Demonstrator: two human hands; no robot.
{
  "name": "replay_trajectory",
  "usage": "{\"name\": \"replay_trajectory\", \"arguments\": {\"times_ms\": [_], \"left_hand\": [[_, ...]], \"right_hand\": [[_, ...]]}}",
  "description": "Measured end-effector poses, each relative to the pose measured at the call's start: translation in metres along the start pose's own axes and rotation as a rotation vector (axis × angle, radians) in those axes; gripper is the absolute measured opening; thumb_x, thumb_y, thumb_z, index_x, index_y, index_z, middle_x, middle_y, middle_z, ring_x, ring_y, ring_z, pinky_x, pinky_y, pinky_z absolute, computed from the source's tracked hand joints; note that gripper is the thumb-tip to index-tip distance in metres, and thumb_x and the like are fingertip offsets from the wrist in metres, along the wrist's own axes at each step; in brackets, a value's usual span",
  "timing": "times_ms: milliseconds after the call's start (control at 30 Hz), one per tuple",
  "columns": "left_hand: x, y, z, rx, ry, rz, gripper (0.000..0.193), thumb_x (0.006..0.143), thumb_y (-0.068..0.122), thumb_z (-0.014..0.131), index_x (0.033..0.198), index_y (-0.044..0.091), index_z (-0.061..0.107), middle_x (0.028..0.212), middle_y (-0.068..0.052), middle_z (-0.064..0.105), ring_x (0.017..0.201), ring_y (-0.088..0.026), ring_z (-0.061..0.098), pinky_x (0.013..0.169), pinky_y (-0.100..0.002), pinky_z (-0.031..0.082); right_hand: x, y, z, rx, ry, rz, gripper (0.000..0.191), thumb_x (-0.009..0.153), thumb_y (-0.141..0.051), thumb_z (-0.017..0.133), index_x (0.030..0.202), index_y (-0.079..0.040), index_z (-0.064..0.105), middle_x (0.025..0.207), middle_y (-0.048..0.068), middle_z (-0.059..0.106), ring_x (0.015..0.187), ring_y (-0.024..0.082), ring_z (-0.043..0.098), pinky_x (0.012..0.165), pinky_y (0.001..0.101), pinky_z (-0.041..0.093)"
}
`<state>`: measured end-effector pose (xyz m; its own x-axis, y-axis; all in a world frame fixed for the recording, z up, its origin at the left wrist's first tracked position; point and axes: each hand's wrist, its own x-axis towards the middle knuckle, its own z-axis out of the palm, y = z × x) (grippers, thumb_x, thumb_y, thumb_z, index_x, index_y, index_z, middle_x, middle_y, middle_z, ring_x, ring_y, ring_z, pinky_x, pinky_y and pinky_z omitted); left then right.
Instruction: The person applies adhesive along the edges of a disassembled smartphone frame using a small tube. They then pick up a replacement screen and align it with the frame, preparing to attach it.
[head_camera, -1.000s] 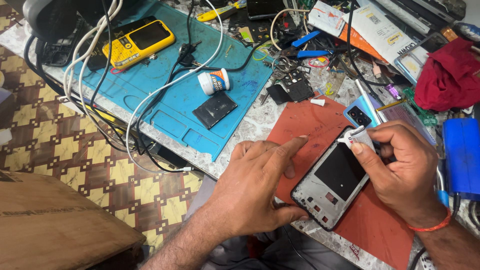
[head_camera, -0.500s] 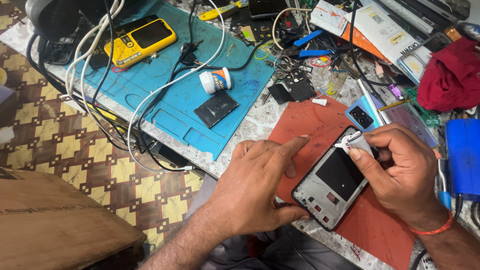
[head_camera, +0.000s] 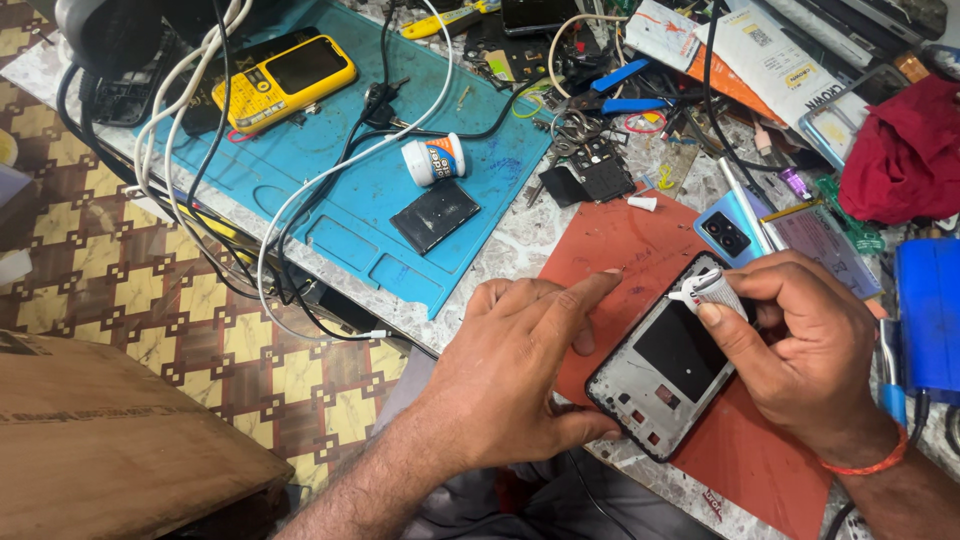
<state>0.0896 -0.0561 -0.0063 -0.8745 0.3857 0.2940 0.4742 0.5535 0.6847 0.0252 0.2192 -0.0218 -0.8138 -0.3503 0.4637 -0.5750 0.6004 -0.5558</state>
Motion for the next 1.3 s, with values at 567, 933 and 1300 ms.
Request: {"name": "replay_trajectory", "arguments": {"times_ms": [567, 933, 1300], "left_hand": [[0.001, 0.0, 0.0, 0.004, -0.016, -0.006, 0.109, 0.063, 0.038, 0.093, 0.153, 0.009, 0.037, 0.103, 0.0, 0.064, 0.118, -0.021, 0.058, 0.107, -0.045, 0.036], [0.001, -0.001, 0.0, -0.001, -0.009, -0.005, 0.109, 0.063, 0.037, 0.093, 0.152, 0.008, 0.037, 0.104, 0.0, 0.065, 0.118, -0.021, 0.058, 0.107, -0.045, 0.036], [0.0, -0.001, 0.001, -0.001, -0.007, -0.005, 0.109, 0.062, 0.037, 0.093, 0.152, 0.008, 0.038, 0.104, 0.0, 0.065, 0.118, -0.021, 0.058, 0.106, -0.045, 0.036]], "right_hand": [[-0.002, -0.004, 0.001, -0.007, -0.024, -0.021, 0.021, 0.086, -0.009, 0.079, 0.098, 0.001, 0.066, 0.095, 0.006, 0.067, 0.063, 0.004, 0.049, 0.055, 0.0207, 0.04], [-0.004, -0.007, 0.002, 0.036, -0.052, -0.011, 0.02, 0.085, -0.009, 0.078, 0.096, 0.0, 0.065, 0.095, 0.006, 0.067, 0.062, 0.004, 0.048, 0.054, 0.0215, 0.039], [-0.005, -0.011, 0.003, 0.083, -0.078, -0.025, 0.019, 0.086, -0.01, 0.077, 0.097, 0.0, 0.066, 0.097, 0.007, 0.067, 0.063, 0.003, 0.052, 0.053, 0.019, 0.043]]}}
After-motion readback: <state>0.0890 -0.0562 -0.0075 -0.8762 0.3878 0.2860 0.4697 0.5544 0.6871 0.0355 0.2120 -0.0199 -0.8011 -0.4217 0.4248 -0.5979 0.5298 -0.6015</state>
